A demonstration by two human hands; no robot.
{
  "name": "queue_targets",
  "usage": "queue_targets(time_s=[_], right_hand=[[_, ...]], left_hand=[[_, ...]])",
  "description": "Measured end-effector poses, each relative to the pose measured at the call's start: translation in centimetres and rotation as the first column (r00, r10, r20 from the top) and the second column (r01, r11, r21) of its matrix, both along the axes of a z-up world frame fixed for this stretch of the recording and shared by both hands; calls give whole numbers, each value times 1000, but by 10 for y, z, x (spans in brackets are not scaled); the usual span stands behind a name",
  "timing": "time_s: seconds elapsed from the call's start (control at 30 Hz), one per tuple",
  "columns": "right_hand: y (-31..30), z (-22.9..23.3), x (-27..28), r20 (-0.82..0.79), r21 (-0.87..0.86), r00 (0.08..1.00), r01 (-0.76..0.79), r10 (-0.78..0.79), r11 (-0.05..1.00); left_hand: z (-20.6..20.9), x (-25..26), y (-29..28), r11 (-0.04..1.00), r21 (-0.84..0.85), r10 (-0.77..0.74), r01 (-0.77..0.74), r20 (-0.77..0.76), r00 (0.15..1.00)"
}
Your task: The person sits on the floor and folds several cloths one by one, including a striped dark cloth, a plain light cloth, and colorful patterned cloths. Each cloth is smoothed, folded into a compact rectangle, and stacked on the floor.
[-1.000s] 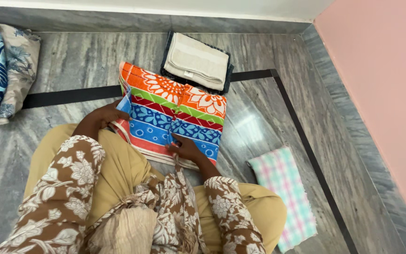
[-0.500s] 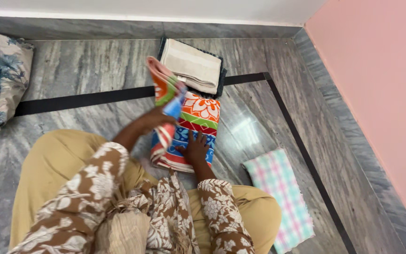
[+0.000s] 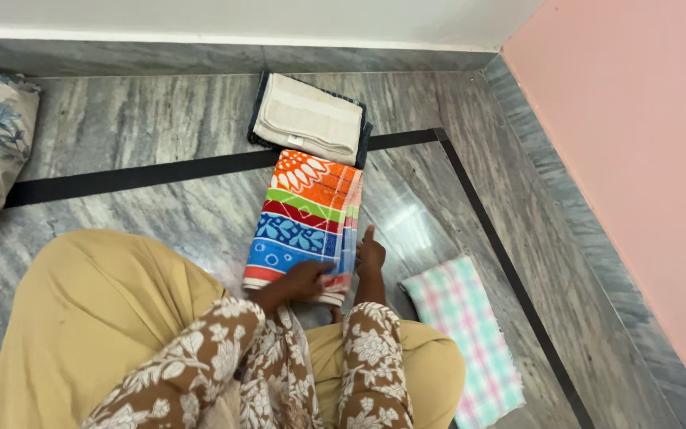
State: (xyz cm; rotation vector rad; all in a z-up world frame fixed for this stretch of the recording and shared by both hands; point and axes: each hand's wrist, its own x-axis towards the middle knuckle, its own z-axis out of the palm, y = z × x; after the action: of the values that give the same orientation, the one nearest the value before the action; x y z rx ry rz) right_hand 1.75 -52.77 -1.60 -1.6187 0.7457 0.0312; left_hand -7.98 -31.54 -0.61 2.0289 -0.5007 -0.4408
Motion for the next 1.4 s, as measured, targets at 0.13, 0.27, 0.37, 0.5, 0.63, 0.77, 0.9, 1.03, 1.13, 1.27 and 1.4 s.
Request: queue_targets(time_s=[0.13, 0.27, 0.37, 0.5, 0.63, 0.77, 0.9, 1.03, 1.13, 1.27, 1.4], right_hand=[[26, -2, 0, -78, -703, 955, -257, 287, 664], [34, -1, -17, -328, -613, 906, -420, 267, 670], [31, 8, -23, -418, -276, 881, -356, 222, 893], [23, 27, -17, -237, -634, 971, -129, -34, 762], [27, 33, -12, 197, -742, 980, 157, -12, 652], [43, 18, -15, -75, -726, 995, -95, 59, 681], [50, 2, -23, -416, -508, 902, -339, 119, 792], [46, 1, -35, -462, -73, 849, -325, 257, 943], [45, 4, -40, -430, 258, 828, -269, 360, 928], [37, 16, -28, -349, 356, 858, -251, 378, 900], [7, 39, 17, -102, 360, 940, -270, 325, 893]], left_hand=[[-17, -35, -6, 953, 290, -88, -92, 549, 831], [-27, -30, 8, 960, 278, -172, -43, 699, 695], [-14, -12, 56, 975, 211, -177, 68, 554, 814], [25, 13, 127, 931, 361, -242, 47, 519, 820], [42, 30, 181, 649, 734, -208, -201, 426, 880], [4, 27, 188, 675, 372, 428, -637, 504, 750], [-47, 41, 173, 70, 150, 707, -986, 690, 155], [-73, 51, 183, 177, 279, 948, -944, 209, 240], [-75, 54, 193, 256, -7, 654, -967, -735, 179], [-56, 66, 198, 298, -161, 279, -941, -928, 247], [-9, 91, 196, 207, -334, 125, -920, -923, 363]])
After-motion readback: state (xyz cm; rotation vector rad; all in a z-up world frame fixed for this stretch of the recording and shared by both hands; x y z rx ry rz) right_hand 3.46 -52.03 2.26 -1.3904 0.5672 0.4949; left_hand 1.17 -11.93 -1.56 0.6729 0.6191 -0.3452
